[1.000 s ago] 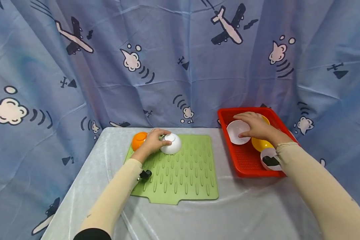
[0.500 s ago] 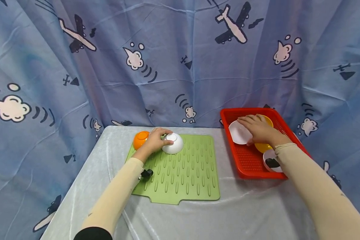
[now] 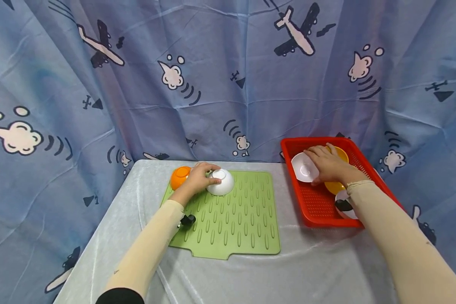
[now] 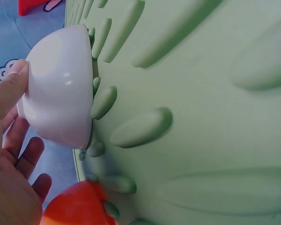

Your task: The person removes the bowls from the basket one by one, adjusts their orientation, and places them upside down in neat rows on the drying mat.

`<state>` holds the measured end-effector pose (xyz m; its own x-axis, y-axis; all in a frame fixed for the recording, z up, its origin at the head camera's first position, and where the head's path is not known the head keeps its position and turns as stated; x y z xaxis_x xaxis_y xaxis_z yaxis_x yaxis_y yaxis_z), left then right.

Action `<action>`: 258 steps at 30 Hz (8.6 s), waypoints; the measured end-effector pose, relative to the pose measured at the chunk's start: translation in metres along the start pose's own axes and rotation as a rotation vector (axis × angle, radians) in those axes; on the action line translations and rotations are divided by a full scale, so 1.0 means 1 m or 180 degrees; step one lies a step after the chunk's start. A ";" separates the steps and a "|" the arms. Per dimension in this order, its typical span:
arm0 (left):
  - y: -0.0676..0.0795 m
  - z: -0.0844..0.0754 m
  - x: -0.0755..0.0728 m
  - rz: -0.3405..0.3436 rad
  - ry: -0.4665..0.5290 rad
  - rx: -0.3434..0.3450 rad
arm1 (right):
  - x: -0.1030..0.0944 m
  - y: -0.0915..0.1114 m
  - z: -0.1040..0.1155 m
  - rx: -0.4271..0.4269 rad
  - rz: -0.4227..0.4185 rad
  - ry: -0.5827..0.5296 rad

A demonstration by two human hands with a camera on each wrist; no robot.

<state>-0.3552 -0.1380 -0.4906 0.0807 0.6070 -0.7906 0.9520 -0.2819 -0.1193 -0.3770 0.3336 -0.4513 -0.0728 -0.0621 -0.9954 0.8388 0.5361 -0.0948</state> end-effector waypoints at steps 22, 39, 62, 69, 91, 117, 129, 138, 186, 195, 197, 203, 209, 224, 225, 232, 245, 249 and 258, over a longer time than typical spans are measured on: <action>0.005 -0.001 0.000 -0.0065 -0.0088 0.0019 | -0.070 0.025 0.086 0.0953 -0.1102 -0.1368; 0.006 -0.006 0.005 -0.0093 -0.0178 0.0018 | -0.045 0.032 0.200 0.0623 -0.1177 -0.1873; 0.021 -0.019 -0.006 -0.0095 -0.0096 0.0052 | 0.000 0.046 0.259 0.0508 -0.1032 -0.1885; 0.045 -0.038 -0.020 -0.0170 0.0280 0.0252 | 0.006 0.051 0.261 0.0469 -0.1021 -0.1910; 0.145 -0.101 0.006 0.0404 0.1847 -0.0141 | -0.002 0.061 0.263 0.0285 -0.1338 -0.2020; 0.145 -0.105 0.011 -0.0006 0.2621 0.0003 | -0.033 0.070 0.271 0.0265 -0.1592 -0.2187; 0.150 -0.112 -0.014 -0.0896 0.0603 0.1049 | -0.029 0.070 0.263 0.0748 -0.0838 -0.3050; 0.153 -0.117 -0.013 -0.0999 0.0159 0.1761 | -0.024 0.068 0.266 0.0959 -0.0560 -0.3246; -0.024 -0.094 -0.009 0.0919 -0.0062 0.0763 | 0.030 0.005 0.218 0.1583 -0.1412 -0.3103; -0.054 -0.087 0.023 0.1027 -0.0621 0.0902 | 0.061 -0.008 0.193 0.1855 -0.1167 -0.2687; -0.056 -0.085 0.030 0.1037 -0.0697 0.0897 | 0.066 -0.008 0.191 0.1878 -0.1130 -0.2638; -0.056 -0.081 0.043 0.1073 -0.0814 0.0857 | 0.071 -0.007 0.187 0.1898 -0.1071 -0.2382; -0.051 -0.077 0.047 0.1142 -0.1023 0.0793 | 0.078 -0.006 0.190 0.1865 -0.0849 -0.2194; -0.050 -0.095 0.045 0.1022 -0.0154 0.0845 | 0.078 -0.005 0.185 0.1777 -0.0755 -0.2177; -0.050 -0.096 0.046 0.0995 -0.0113 0.0849 | 0.078 -0.005 0.185 0.1769 -0.0746 -0.2167; -0.046 -0.097 0.053 0.0822 -0.0192 0.0730 | 0.080 -0.004 0.187 0.1811 -0.0621 -0.2101; -0.042 -0.095 0.046 0.0807 -0.0251 0.0566 | -0.034 0.032 0.233 0.0501 -0.0611 -0.1868; -0.044 -0.097 0.049 0.0848 -0.0206 0.0594 | -0.075 0.061 0.202 0.0048 -0.0626 -0.1680; -0.043 -0.098 0.055 0.0867 -0.0083 0.0504 | -0.099 0.119 0.092 0.0328 -0.0449 -0.1576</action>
<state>-0.3628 -0.0200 -0.4698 0.3167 0.4746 -0.8213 0.8384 -0.5449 0.0084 -0.2207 0.3261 -0.3633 0.0540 -0.5316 -0.8453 0.8898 0.4097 -0.2009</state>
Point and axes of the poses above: each hand's wrist, its own y-axis away from the middle knuckle, its own x-axis out of the palm, z = x × y, the point moved 2 cm from there along -y, towards the middle knuckle, and after that the axes turned 2 degrees about -z, right-handed, at the moved point
